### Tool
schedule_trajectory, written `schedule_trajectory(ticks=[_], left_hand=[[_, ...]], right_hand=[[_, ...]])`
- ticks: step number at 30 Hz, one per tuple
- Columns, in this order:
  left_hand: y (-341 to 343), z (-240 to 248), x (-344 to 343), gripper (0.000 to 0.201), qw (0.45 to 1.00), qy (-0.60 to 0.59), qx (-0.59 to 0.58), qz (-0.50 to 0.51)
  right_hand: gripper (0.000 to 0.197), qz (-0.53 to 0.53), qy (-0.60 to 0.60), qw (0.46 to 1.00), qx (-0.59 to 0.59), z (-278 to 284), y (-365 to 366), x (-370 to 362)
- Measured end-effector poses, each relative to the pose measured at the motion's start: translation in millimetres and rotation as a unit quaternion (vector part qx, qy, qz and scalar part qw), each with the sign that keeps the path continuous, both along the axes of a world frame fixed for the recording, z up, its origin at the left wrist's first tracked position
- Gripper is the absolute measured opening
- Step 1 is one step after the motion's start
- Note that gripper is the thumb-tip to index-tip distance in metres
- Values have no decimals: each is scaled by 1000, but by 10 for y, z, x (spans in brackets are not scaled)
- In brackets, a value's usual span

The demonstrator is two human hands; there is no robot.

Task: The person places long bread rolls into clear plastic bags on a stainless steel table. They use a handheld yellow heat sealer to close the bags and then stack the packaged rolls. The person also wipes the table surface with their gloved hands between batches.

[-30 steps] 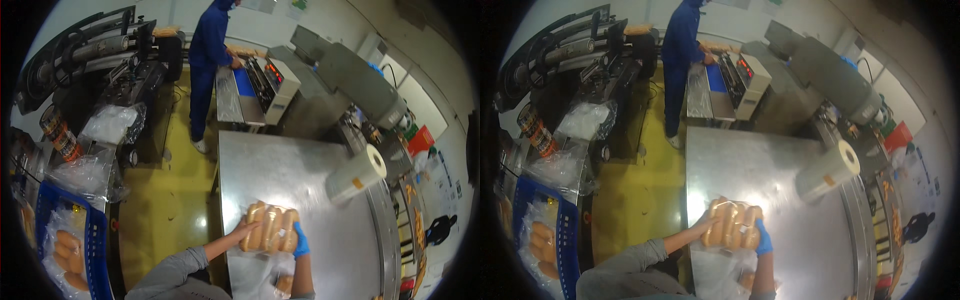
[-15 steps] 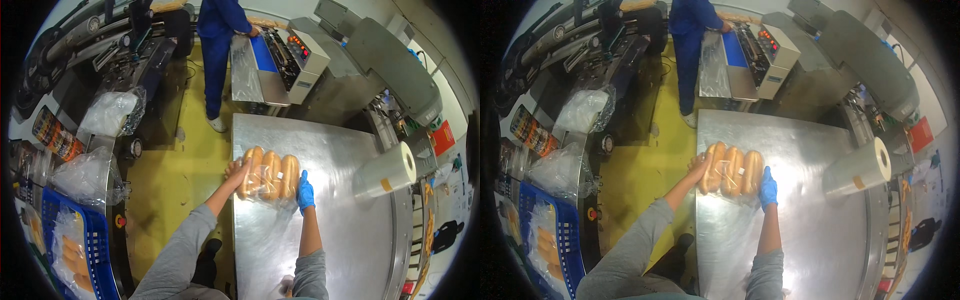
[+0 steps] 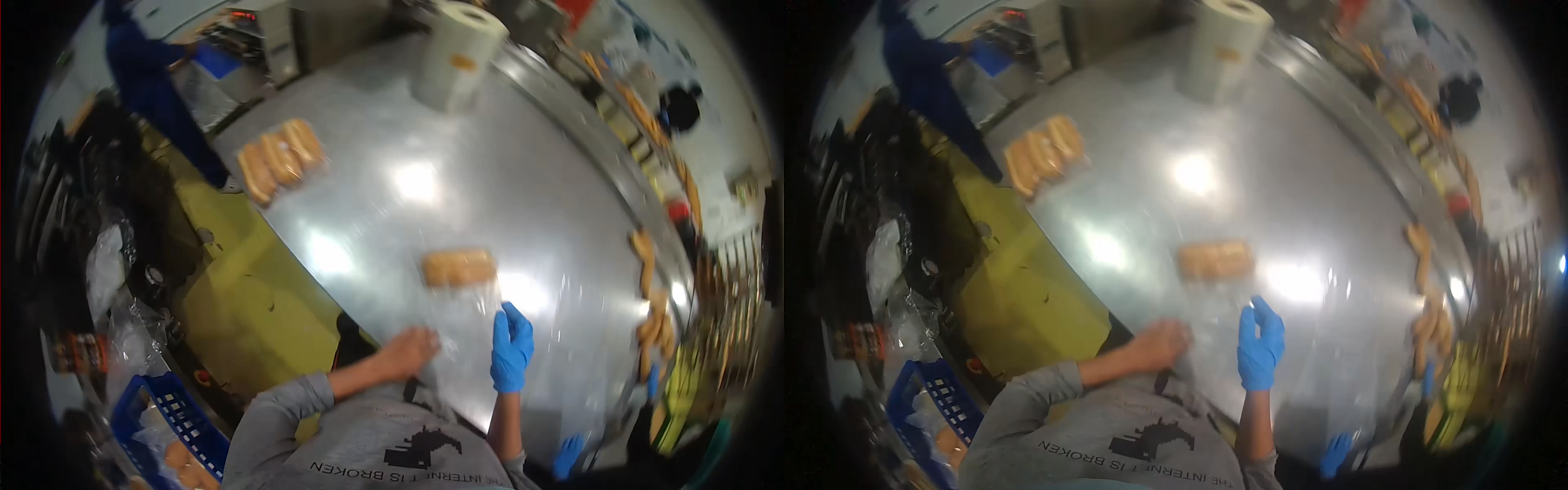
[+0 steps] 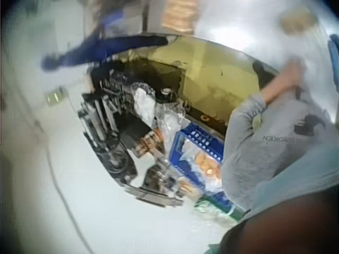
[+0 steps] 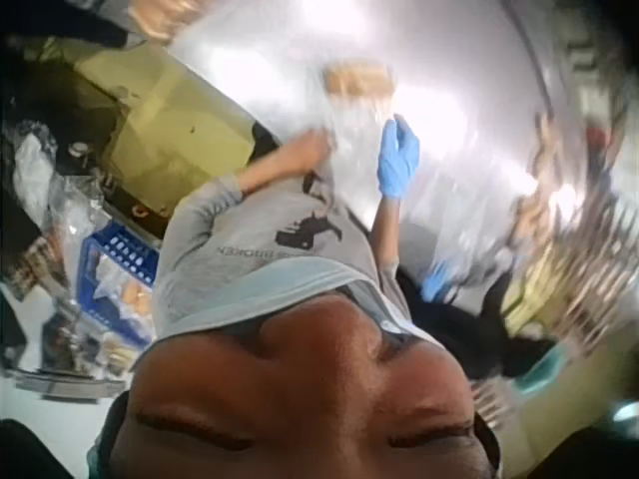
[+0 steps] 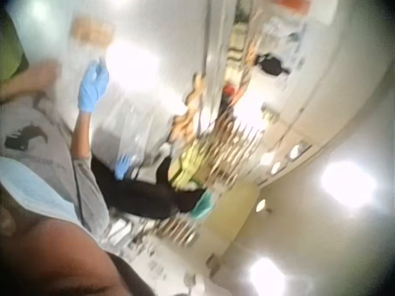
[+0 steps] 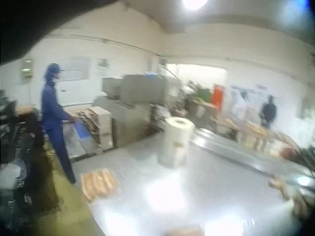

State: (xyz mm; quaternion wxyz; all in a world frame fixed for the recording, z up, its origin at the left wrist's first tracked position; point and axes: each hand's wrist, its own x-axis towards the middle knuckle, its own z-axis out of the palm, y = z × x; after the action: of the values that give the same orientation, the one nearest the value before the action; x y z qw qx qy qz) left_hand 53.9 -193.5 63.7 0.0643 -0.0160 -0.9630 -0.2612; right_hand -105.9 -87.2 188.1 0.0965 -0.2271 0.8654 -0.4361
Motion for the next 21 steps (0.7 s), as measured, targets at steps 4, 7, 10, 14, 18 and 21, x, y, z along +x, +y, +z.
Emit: schedule_trajectory(ticks=[4, 7, 10, 14, 18, 21], left_hand=[[213, -130, -89, 36, 997, -4, -50, 51], [426, -64, -110, 33, 975, 73, -145, 150], [484, -179, -290, 33, 972, 86, -165, 143], [712, -79, -478, 49, 974, 88, -128, 166], [1061, 164, -663, 66, 977, 127, -82, 152], [1335, 401, -875, 55, 978, 73, -34, 193]], right_hand=[[25, -23, 45, 999, -17, -302, 972, 159], [24, -27, 22, 998, -58, -375, 1386, 300], [24, -26, -69, 997, -27, -401, 1633, 336], [28, 11, -69, 997, 10, -523, 1803, 305], [21, 84, 83, 991, 56, -633, 1655, 94], [21, 130, 26, 986, 97, -515, 1545, -203]])
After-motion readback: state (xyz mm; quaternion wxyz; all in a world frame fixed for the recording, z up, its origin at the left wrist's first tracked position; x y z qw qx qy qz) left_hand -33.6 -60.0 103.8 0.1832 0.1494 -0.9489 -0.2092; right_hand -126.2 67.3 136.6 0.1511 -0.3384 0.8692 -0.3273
